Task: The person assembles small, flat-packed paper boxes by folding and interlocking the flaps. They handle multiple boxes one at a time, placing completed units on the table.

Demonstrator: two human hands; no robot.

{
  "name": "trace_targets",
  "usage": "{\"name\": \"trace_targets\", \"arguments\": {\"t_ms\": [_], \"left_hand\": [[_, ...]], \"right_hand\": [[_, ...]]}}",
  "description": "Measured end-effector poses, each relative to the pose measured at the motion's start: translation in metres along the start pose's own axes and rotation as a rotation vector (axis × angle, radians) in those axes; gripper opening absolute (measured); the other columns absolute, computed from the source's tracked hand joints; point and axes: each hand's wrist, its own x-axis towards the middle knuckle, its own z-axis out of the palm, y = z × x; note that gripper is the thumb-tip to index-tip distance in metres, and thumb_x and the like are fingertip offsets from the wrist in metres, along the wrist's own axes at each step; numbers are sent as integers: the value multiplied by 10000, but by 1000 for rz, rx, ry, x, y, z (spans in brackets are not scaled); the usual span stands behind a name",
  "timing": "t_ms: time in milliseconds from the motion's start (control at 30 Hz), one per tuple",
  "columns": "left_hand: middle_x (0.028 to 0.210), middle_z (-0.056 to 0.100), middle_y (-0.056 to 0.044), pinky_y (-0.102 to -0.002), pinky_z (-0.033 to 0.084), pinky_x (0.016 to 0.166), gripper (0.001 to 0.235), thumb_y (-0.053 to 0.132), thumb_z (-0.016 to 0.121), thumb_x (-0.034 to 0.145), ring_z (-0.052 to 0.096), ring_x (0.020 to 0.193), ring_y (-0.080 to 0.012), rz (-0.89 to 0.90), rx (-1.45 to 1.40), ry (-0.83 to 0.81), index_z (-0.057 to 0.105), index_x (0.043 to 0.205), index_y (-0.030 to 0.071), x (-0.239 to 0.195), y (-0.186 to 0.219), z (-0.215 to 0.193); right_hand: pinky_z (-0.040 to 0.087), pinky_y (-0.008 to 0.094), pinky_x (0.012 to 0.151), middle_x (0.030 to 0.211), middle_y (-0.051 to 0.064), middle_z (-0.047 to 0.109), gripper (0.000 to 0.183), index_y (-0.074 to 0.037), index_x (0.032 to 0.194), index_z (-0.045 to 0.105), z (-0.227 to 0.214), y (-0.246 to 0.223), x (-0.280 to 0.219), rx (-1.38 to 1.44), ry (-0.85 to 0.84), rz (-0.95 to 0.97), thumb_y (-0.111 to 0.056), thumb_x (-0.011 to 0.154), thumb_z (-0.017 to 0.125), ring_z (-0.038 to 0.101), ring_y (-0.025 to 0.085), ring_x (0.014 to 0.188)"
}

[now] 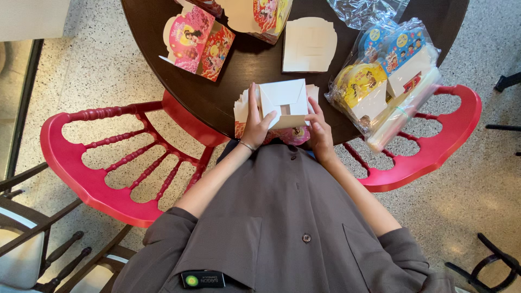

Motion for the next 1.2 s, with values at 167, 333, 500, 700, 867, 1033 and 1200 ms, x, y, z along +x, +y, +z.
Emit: {"name": "trace_targets", "arguments": {"t_ms": [167,333,500,700,867,1033,1200], "left_hand": [[1772,-36,-214,-422,36,1346,767,409,437,1093,-25,1664,-324,139,30,-49,97,1677,46,-13,12,2],[1762,-5,-220,-426,66,1335,678,386,421,1099,10,1656,-325,123,52,-40,236,1646,31,-11,19,7],[1750,22,-222,-428,90,1326,693,292,506,1055,59,1642,-338,119,43,-1,239,1631,14,-12,10,11],[1745,46,-220,-436,120,1327,715,192,577,1020,87,1636,-347,131,111,4,239,1626,17,-10,2,14],[1745,65,-220,-439,149,1325,727,111,584,975,107,1634,-352,119,117,8,260,1621,30,-12,3,14],[1745,83,-220,-443,190,1323,674,119,558,1008,139,1632,-355,132,166,12,278,1615,33,-7,10,17],[1731,145,-214,-446,223,1308,641,146,613,1020,189,1618,-355,136,202,54,338,1587,34,-10,10,16]], "right_hand": [[331,449,1237,1705,174,302,248,28,927,687,8,6,-4,-436,91,-66,-189,1045,660,371,336,1557],[382,368,1151,1670,149,326,213,1,1007,761,18,7,15,-112,293,170,-185,974,663,421,247,1457],[368,311,1146,1616,233,421,292,71,775,688,17,11,17,-365,204,74,-116,1000,680,368,181,1516],[490,343,996,1408,271,635,305,42,721,637,24,7,18,-700,344,-17,-124,967,709,574,251,1380],[503,321,911,1380,249,635,334,31,676,633,34,-6,25,-814,367,-9,-178,895,774,655,250,1227],[505,337,954,1340,233,651,320,19,682,675,41,-14,32,-942,372,-89,-190,879,816,651,255,1227],[500,282,699,1375,119,573,334,4,733,559,44,-12,32,-776,446,74,-185,847,811,656,167,808]]}}
